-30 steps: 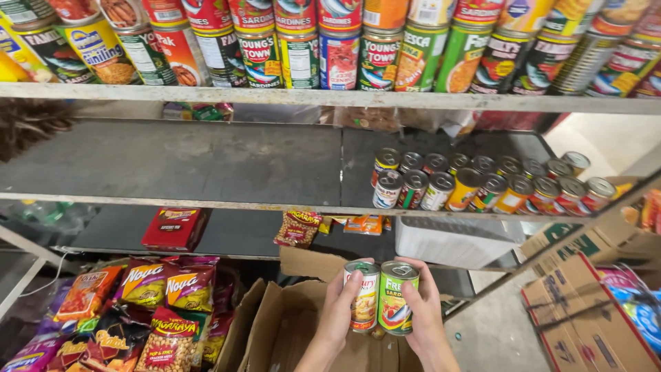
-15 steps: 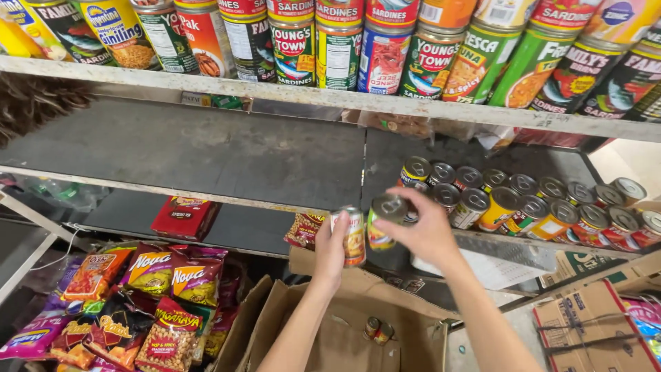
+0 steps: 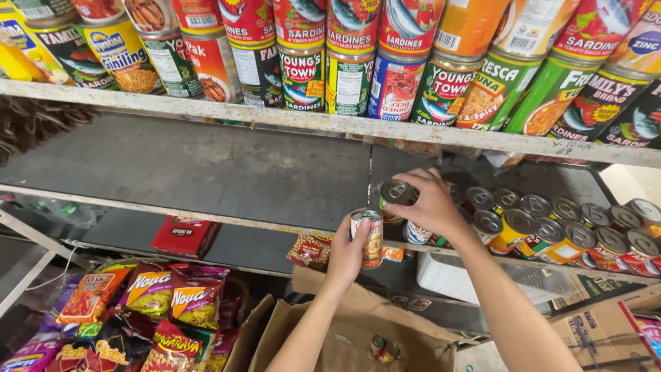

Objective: Organizing and stocking various canned food products and snacks onto shelves in a small store.

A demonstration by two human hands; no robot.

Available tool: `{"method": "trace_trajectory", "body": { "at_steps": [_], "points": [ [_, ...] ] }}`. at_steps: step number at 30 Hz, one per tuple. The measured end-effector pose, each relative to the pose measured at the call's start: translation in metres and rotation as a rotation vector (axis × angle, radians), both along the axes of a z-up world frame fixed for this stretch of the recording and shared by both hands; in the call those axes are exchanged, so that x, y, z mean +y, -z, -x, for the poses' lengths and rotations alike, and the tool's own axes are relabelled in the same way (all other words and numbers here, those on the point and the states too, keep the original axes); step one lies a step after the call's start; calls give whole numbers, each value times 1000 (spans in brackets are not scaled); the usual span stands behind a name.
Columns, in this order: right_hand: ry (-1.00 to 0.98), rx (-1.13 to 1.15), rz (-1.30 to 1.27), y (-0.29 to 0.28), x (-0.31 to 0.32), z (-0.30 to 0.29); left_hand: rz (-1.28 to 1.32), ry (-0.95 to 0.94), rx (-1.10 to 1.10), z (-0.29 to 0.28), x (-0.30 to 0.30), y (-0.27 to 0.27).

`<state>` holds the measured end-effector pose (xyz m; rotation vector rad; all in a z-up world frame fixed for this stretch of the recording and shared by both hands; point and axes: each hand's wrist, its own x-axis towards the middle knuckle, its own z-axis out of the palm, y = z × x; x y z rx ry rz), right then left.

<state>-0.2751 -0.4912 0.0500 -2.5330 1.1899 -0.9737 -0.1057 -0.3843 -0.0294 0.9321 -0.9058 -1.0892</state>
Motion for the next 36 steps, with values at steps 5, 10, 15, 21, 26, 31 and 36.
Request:
{"method": "trace_trajectory", "body": {
  "at_steps": [5, 10, 15, 21, 26, 31, 36],
  "points": [
    [59, 19, 7, 18, -11, 5, 13, 31, -97, 4, -13, 7],
    [72, 19, -8, 28, -9, 9, 18, 57, -143, 8, -18, 7],
    [64, 17, 74, 37, -2, 11, 44, 40, -206, 12, -20, 15],
    [62, 44, 153, 42, 7, 16, 131, -106, -441, 21, -23, 20],
    [47, 6, 189, 51, 27, 22, 150, -128, -460, 31, -19, 14],
    [128, -170, 293, 53, 68, 18, 202, -141, -447, 39, -18, 17],
    [258, -283, 300, 71, 102, 8, 230, -108, -414, 44, -17, 13]
  ]
}}
